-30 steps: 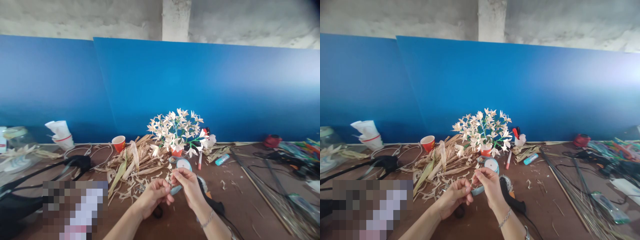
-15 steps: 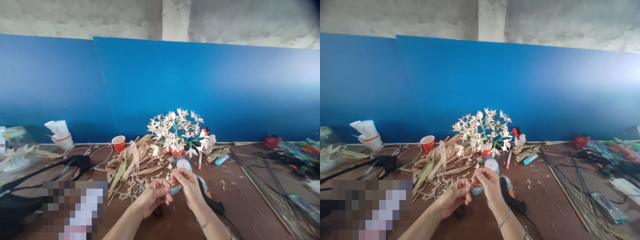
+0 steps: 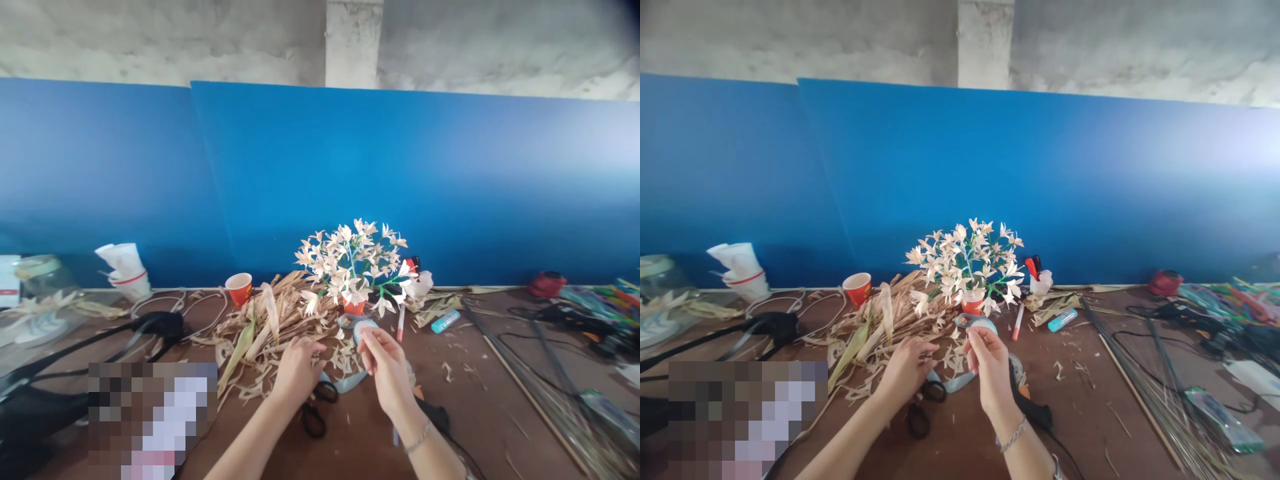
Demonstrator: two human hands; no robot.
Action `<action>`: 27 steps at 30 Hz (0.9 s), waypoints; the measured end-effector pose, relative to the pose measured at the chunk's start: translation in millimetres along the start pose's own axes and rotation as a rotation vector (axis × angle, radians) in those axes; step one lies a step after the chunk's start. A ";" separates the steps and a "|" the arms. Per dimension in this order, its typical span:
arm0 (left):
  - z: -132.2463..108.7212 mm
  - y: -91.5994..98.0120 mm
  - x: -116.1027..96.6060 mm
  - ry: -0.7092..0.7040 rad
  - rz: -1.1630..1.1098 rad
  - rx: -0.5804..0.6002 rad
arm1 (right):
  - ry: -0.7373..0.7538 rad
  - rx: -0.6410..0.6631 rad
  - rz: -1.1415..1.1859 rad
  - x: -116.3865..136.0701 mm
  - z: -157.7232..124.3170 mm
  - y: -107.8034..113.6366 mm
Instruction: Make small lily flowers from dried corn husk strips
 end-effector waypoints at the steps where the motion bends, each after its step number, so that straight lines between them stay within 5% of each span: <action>1: 1.0 -5.0 -6.3 -0.051 -0.010 0.015 | -0.016 0.018 -0.002 -2.7 -1.0 -3.1; 7: 9.9 -20.2 -3.9 -0.016 -0.265 -0.045 | -0.054 0.065 -0.059 -11.3 -3.4 -10.2; 13: -0.7 -22.6 20.0 0.397 -0.843 -0.022 | -0.092 0.148 -0.218 -16.4 -9.3 -22.3; 20: -23.1 -38.4 6.4 0.585 -1.499 0.044 | -0.263 0.340 -0.403 -45.0 -21.9 -38.8; 27: -26.4 -42.2 3.7 0.594 -1.696 0.072 | -0.336 0.399 -0.412 -57.6 -28.5 -42.6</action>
Point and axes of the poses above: each hand's wrist, its own z-axis towards the middle knuckle, its own y-axis out of the back of the hand, x = y × z, the point moved 8 cm from there along z, towards the middle knuckle, and after that the axes turned 6 degrees about -y, right-handed, at the moved point
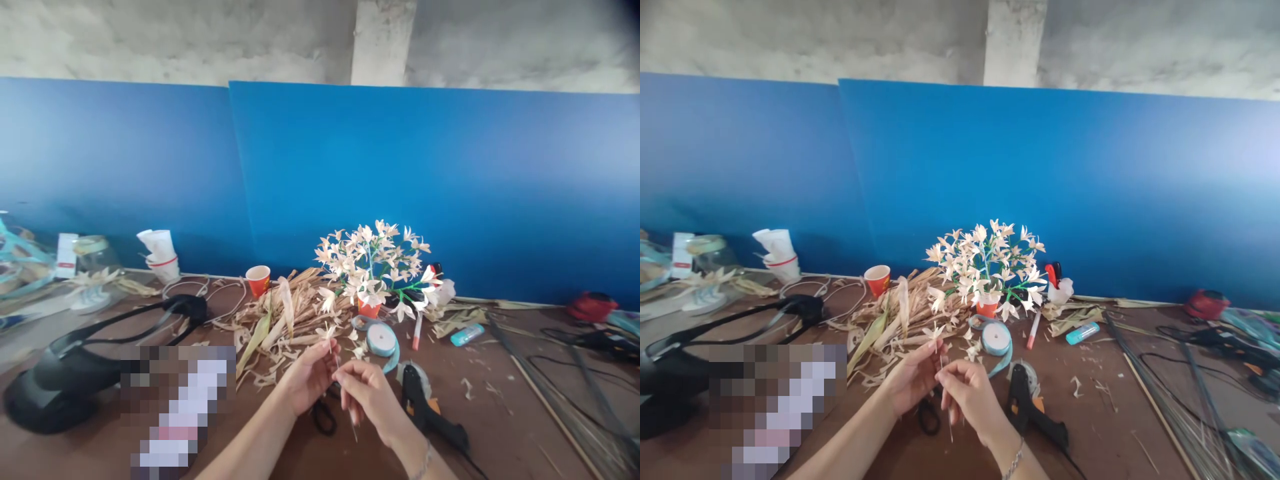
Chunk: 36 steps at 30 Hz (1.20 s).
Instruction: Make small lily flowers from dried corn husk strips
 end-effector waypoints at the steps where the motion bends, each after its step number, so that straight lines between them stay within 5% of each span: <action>1: -0.6 -1.1 -0.7 -0.003 0.000 0.004 | 0.000 0.005 0.001 0.2 -0.3 -1.1; 36: -7.2 -8.0 2.1 0.003 0.053 -0.015 | -0.025 0.007 0.056 2.9 -2.7 -1.9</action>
Point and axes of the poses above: each hand's wrist, its own z-axis towards the middle knuckle, its own y-axis out of the back of the hand, x = y × z, the point moved 8 cm from there along z, towards the middle knuckle, and after that the axes turned 6 degrees about -y, right-handed, at the moved point
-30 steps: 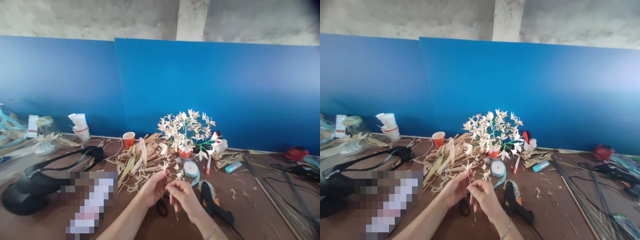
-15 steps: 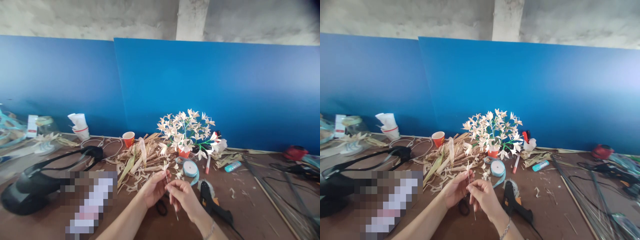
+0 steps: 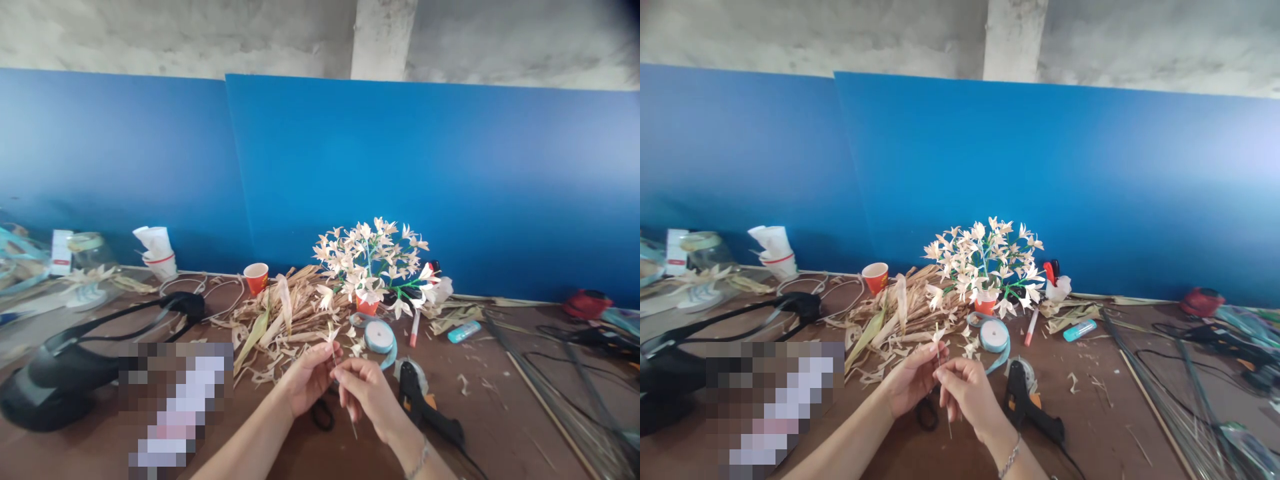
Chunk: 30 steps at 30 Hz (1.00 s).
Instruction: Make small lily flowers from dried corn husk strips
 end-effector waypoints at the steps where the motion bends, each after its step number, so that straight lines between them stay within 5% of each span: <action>1: -0.3 -0.2 0.0 0.000 0.001 -0.004 | 0.002 -0.001 -0.002 0.4 -0.1 0.0; 30: -1.4 -8.9 2.0 -0.045 0.124 0.120 | 0.031 -0.049 0.030 2.8 0.5 4.7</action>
Point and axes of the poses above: each hand's wrist, its own z-axis towards the middle knuckle, its own y-axis out of the back of the hand, x = y × z, the point moved 8 cm from there along z, towards the middle knuckle, and after that the axes turned 6 degrees about -y, right-handed, at the moved point
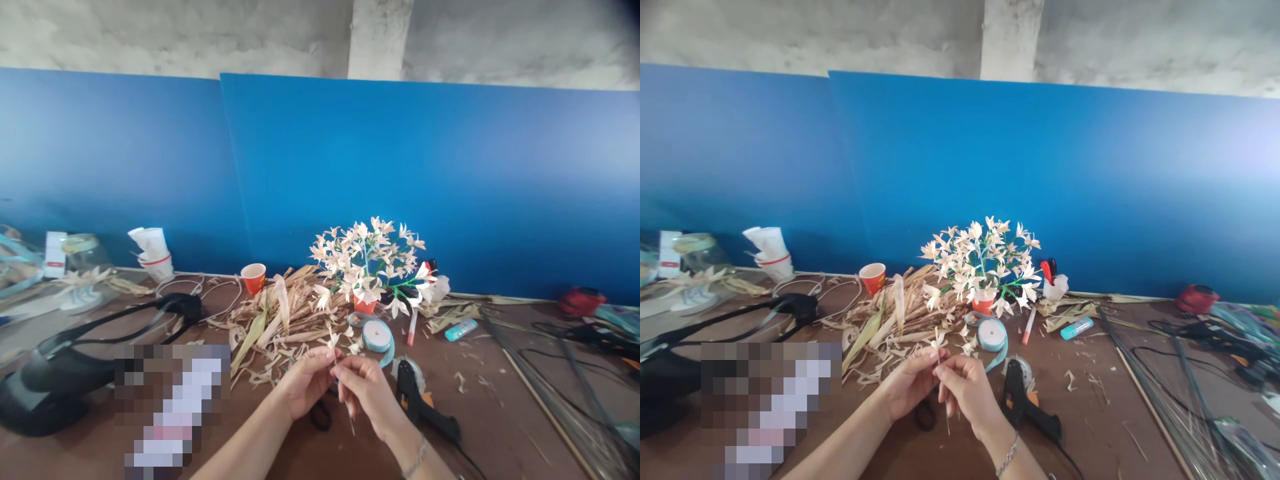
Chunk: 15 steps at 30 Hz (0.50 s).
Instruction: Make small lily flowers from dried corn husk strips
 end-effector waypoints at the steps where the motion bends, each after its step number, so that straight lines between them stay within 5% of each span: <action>1: -0.4 -0.9 -0.4 -0.004 0.009 0.000 | 0.006 -0.005 0.004 0.3 -0.3 0.0; 8: -1.7 -11.7 -4.5 -0.044 0.077 0.031 | 0.034 -0.036 -0.001 0.1 1.6 2.1; 15: 0.8 0.0 -10.5 -0.108 0.054 -0.083 | 0.008 -0.017 -0.095 -0.9 4.8 3.2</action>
Point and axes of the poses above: each hand's wrist, its own z-axis towards the middle knuckle, its own y-axis out of the back of the hand, x = y × z, the point moved 8 cm from there along z, towards the middle knuckle, and after that the axes turned 6 degrees about -y, right-handed, at the moved point
